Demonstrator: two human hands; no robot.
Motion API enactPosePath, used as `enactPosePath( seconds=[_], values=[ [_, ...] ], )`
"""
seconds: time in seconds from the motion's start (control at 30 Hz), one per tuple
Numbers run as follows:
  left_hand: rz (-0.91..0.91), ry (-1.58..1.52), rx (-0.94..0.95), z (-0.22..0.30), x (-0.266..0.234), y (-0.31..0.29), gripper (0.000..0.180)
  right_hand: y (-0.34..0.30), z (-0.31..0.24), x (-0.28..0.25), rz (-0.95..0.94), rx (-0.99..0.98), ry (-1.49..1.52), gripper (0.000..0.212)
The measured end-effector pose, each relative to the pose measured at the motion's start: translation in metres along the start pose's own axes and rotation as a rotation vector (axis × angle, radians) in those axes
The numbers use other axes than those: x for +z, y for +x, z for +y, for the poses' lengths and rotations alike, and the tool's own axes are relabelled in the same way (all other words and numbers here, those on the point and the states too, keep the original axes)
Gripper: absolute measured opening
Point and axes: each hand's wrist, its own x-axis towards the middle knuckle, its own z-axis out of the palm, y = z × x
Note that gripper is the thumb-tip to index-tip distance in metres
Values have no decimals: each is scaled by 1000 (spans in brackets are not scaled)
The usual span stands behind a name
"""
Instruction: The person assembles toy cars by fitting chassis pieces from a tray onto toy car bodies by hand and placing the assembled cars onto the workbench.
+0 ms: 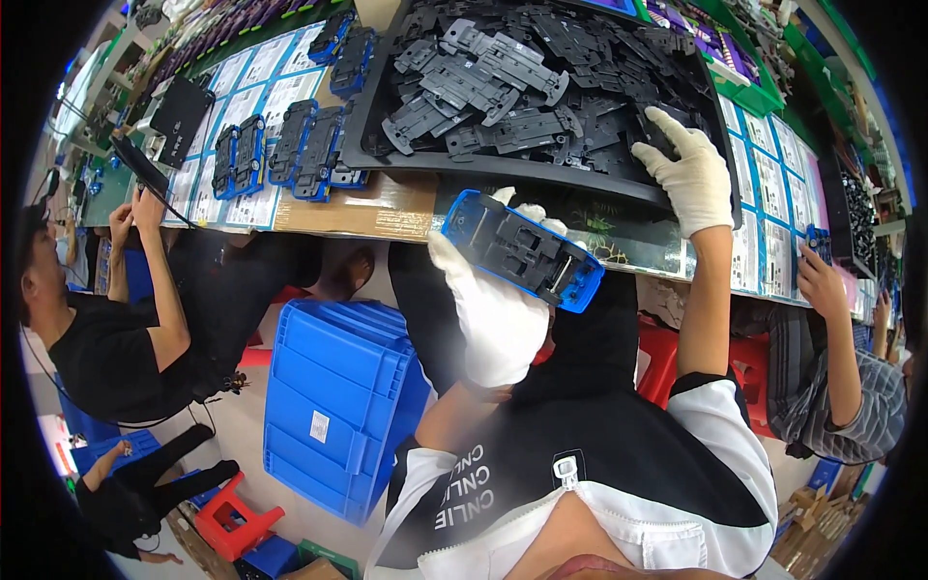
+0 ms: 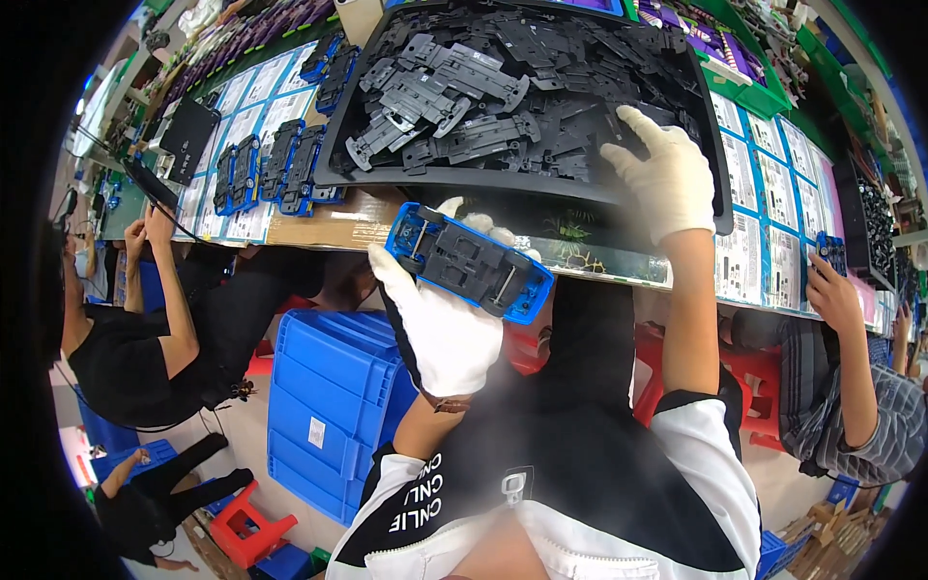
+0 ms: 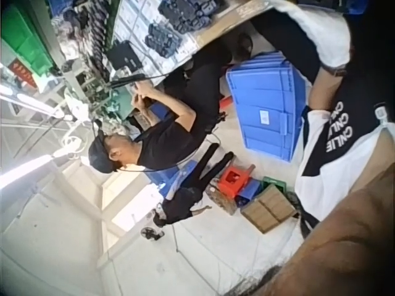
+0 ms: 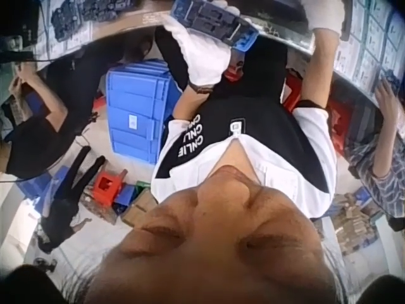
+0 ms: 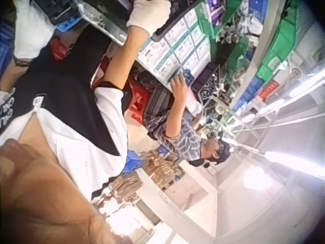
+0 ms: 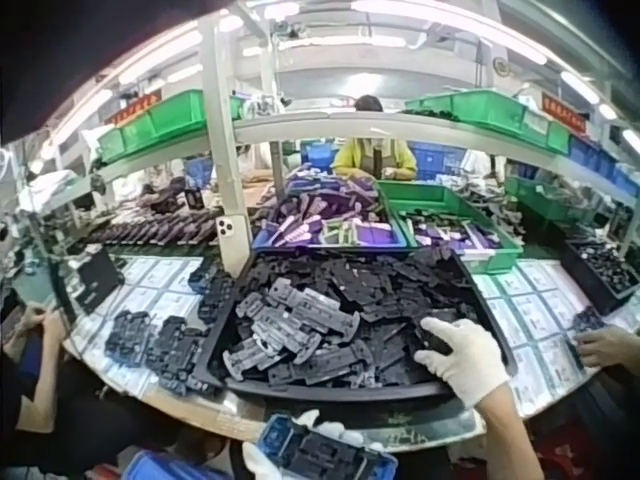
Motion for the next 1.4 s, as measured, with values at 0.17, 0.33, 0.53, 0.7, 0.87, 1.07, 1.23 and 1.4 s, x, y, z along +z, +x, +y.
enactPosePath(
  seconds=[0.17,0.33,0.53,0.7,0.87,1.07,1.23,1.4],
  values=[
    [2,1,-1,1,1,-1,85,-6,1,-5,188,23,504,45],
    [64,122,58,-4,3,3,84,-76,-63,-36,102,-338,592,49],
    [113,255,110,-12,11,-2,84,-100,-82,-23,-101,-509,467,54],
    [107,246,133,-14,7,-1,81,-99,-85,-13,-98,-520,371,52],
    [64,477,223,-14,1,-4,51,-97,-90,-6,-35,-579,395,48],
    [126,554,242,-11,21,-2,48,-92,-86,5,26,-669,354,45],
    [22,349,285,2,24,1,40,-106,-61,8,58,-346,933,53],
    [39,449,335,2,10,7,50,-119,-71,8,-569,274,1597,74]
  ],
)
